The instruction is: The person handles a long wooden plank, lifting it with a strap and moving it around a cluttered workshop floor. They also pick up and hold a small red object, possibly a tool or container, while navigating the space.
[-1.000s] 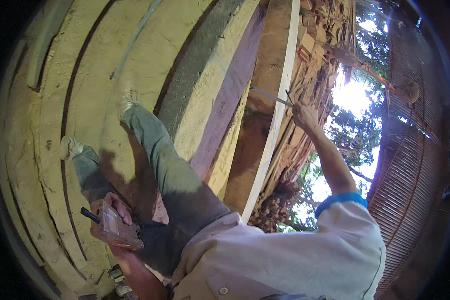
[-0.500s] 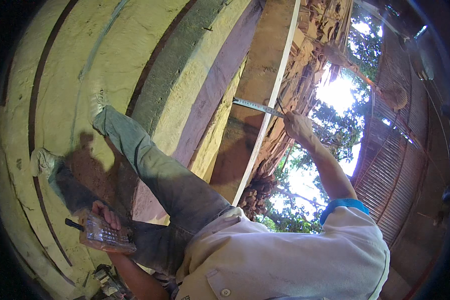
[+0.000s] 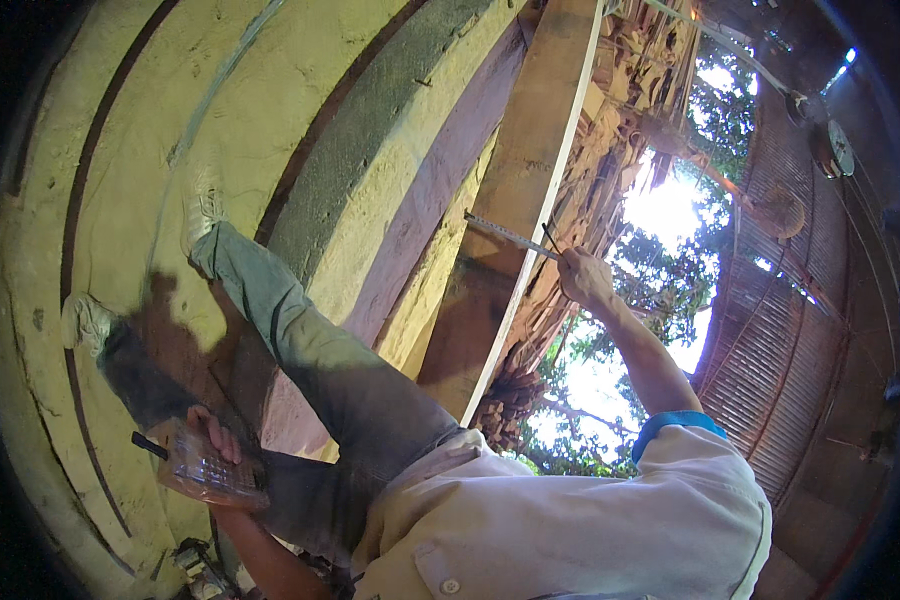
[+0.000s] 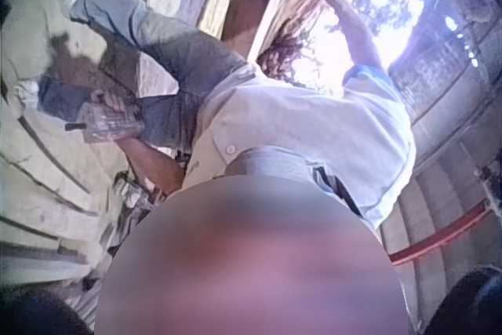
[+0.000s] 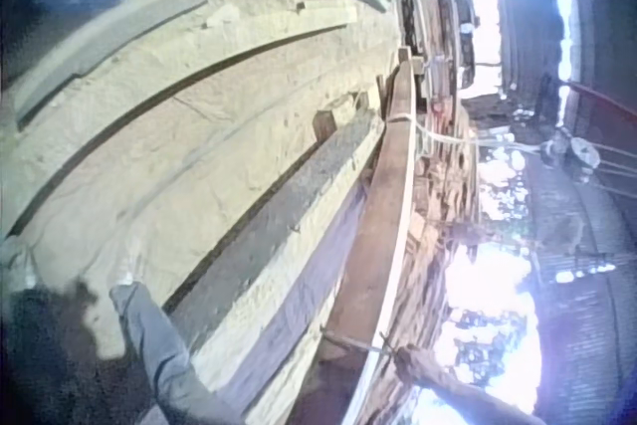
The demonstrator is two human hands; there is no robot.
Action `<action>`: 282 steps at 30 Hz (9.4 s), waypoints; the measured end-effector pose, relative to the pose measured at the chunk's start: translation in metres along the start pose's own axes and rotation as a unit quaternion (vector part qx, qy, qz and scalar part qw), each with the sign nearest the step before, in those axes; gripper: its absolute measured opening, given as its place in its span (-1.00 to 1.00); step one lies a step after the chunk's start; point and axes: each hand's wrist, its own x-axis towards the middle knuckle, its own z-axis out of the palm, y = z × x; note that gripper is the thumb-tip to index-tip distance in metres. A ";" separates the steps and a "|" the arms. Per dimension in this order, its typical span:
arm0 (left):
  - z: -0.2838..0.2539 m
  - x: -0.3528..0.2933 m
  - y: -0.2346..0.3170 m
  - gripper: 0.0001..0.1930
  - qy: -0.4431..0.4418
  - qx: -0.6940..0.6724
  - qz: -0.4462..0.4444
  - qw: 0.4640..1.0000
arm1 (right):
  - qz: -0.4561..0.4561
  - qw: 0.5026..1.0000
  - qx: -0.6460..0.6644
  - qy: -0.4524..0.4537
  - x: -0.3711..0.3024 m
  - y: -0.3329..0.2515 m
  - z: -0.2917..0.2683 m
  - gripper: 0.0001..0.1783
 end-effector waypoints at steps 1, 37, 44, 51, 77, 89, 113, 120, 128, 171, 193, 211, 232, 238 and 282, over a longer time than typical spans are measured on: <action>-0.003 -0.001 0.000 -0.59 -0.010 -0.006 -0.005 1.000 | 0.001 1.000 0.000 0.021 0.004 -0.002 -0.003 -0.77; 0.428 -0.045 0.026 -0.34 -0.343 0.272 -0.130 0.890 | -0.011 0.703 0.710 -0.034 -0.073 -0.014 0.103 -0.59; 0.514 0.032 -0.017 -0.35 -0.333 0.351 -0.010 0.875 | -0.057 0.719 0.693 -0.015 0.023 0.014 0.036 -0.51; 0.660 0.181 -0.011 -0.35 -0.331 0.367 -0.077 0.866 | 0.061 0.747 0.661 -0.037 0.083 0.042 -0.035 -0.47; 1.147 0.561 -0.139 -0.49 -0.126 0.514 -0.160 0.833 | 0.032 0.358 0.932 0.041 0.485 0.229 -0.254 -0.87; 1.325 0.735 -0.235 -0.52 -0.094 0.555 -0.243 0.790 | 0.295 0.085 0.951 0.034 0.698 0.430 -0.424 -0.61; 1.644 1.205 -0.415 -0.43 -0.023 0.691 -0.311 0.652 | 0.600 -0.273 0.749 0.066 0.965 0.484 -0.422 -0.73; 1.675 1.336 -0.550 -0.39 0.122 0.710 -0.398 0.568 | 0.681 -0.446 0.577 0.069 1.020 0.488 -0.351 -0.73; 1.696 1.461 -0.673 -0.41 0.144 0.669 -0.534 0.497 | 0.756 -0.460 0.465 0.021 1.030 0.474 -0.334 -0.74; 1.718 1.605 -0.878 -0.45 0.139 0.836 -0.462 0.261 | 0.618 -0.154 0.770 -0.033 1.203 0.727 -0.510 -0.63; 1.798 1.758 -0.857 -0.41 0.005 0.636 -0.615 0.466 | 0.653 -0.058 0.753 -0.059 1.183 0.841 -0.565 -0.52; 1.614 1.688 -1.310 -0.42 0.045 0.883 -0.418 0.207 | 0.366 -0.131 0.914 0.116 1.310 1.058 -0.196 -0.66; 1.096 1.506 -1.610 -0.29 -0.135 0.711 -0.603 -0.335 | 0.617 -0.681 0.343 0.192 1.143 1.113 -0.220 -0.56; 1.004 1.456 -1.635 -0.26 -0.045 0.602 -0.642 -0.472 | 0.530 -0.811 -0.053 0.243 1.174 1.174 -0.225 -0.67; 0.899 1.200 -1.594 -0.64 -0.067 0.280 -0.739 -0.609 | 0.600 -0.741 -0.120 0.277 1.114 1.226 -0.045 -0.72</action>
